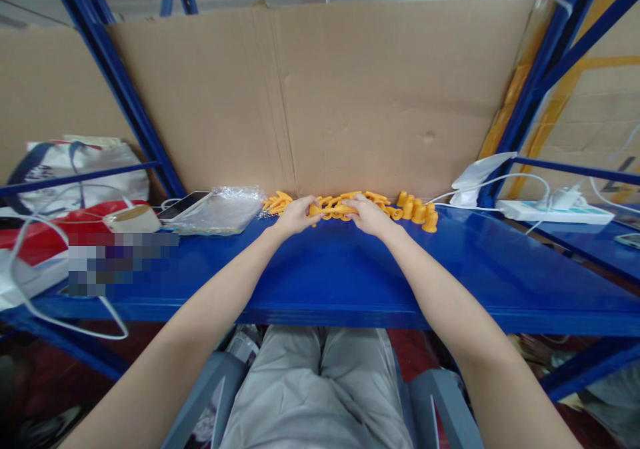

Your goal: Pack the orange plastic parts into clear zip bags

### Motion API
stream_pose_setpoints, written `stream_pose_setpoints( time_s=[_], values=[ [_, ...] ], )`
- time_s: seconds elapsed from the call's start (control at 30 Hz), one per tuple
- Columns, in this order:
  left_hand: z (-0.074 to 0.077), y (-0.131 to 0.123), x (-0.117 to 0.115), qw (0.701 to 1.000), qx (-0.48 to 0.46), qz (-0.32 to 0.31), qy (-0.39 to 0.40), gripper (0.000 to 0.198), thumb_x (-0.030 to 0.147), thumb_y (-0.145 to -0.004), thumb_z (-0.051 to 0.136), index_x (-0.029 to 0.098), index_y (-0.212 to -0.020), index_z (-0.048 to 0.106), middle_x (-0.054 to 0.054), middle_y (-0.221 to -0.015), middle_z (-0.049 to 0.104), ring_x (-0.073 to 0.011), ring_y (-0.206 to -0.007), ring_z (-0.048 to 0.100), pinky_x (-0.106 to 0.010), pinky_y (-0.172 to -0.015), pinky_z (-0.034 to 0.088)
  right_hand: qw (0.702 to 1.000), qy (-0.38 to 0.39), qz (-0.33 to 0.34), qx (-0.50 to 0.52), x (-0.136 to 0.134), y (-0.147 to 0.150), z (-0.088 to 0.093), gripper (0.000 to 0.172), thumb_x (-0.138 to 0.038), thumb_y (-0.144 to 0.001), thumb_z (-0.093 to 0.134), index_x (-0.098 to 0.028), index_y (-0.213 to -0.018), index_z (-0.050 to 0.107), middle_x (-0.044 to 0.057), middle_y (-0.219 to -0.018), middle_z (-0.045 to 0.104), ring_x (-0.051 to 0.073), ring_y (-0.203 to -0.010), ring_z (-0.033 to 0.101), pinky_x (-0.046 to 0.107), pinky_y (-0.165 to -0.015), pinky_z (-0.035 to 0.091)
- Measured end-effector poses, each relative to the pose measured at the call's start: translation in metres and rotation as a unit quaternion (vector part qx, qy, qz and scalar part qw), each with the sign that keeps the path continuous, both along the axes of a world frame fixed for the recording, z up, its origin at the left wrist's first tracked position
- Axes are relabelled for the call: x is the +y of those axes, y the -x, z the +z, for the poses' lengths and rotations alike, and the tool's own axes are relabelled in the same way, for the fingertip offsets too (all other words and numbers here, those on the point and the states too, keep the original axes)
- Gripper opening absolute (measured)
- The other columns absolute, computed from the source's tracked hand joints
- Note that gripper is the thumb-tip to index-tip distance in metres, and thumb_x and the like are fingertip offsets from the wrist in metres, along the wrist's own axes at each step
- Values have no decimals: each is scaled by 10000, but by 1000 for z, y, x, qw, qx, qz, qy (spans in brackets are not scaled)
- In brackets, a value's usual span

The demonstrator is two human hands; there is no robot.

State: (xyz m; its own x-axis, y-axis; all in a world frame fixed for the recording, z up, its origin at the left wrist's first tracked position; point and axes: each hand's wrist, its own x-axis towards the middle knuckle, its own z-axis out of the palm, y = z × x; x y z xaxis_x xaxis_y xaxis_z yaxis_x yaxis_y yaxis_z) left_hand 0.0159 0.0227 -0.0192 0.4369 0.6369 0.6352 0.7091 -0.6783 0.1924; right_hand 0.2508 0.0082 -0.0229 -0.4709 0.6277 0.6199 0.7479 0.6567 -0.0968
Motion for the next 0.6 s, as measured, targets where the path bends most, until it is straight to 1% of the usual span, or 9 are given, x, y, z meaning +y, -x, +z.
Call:
stream_pose_setpoints(
  time_s=[0.13, 0.23, 0.4, 0.6],
  values=[
    [1, 1, 0, 1000, -13, -10, -9, 171, 245, -784, 666, 191, -914, 568, -7, -782, 637, -177, -785, 624, -273, -702, 446, 1000, -3, 28, 14, -3, -1, 2, 412, -158, -849, 526, -240, -1239, 632, 105, -1101, 628, 257, -1037, 592, 453, -932, 468],
    [3, 2, -2, 999, -20, -26, -28, 162, 236, -795, 652, 192, -920, 559, -14, -831, 646, -176, -815, 628, -278, -731, 460, 999, 8, 42, 26, -4, -2, 4, 416, -179, -855, 526, -234, -1256, 623, 116, -1140, 622, 266, -1072, 585, 450, -930, 472],
    [5, 4, -4, 997, -11, -37, -60, 177, 233, -793, 653, 199, -933, 550, -34, -930, 650, -196, -904, 627, -305, -787, 474, 999, 14, 33, 21, -5, 0, 4, 412, -187, -849, 544, -228, -1250, 629, 123, -1170, 629, 278, -1102, 578, 476, -967, 448],
    [3, 4, -3, 997, -8, -31, -67, 195, 252, -798, 661, 202, -946, 546, -42, -971, 649, -206, -949, 620, -322, -818, 477, 999, 31, 25, 35, -5, 4, 4, 392, -210, -833, 581, -232, -1219, 646, 110, -1182, 650, 277, -1121, 585, 506, -1006, 421]
  ],
)
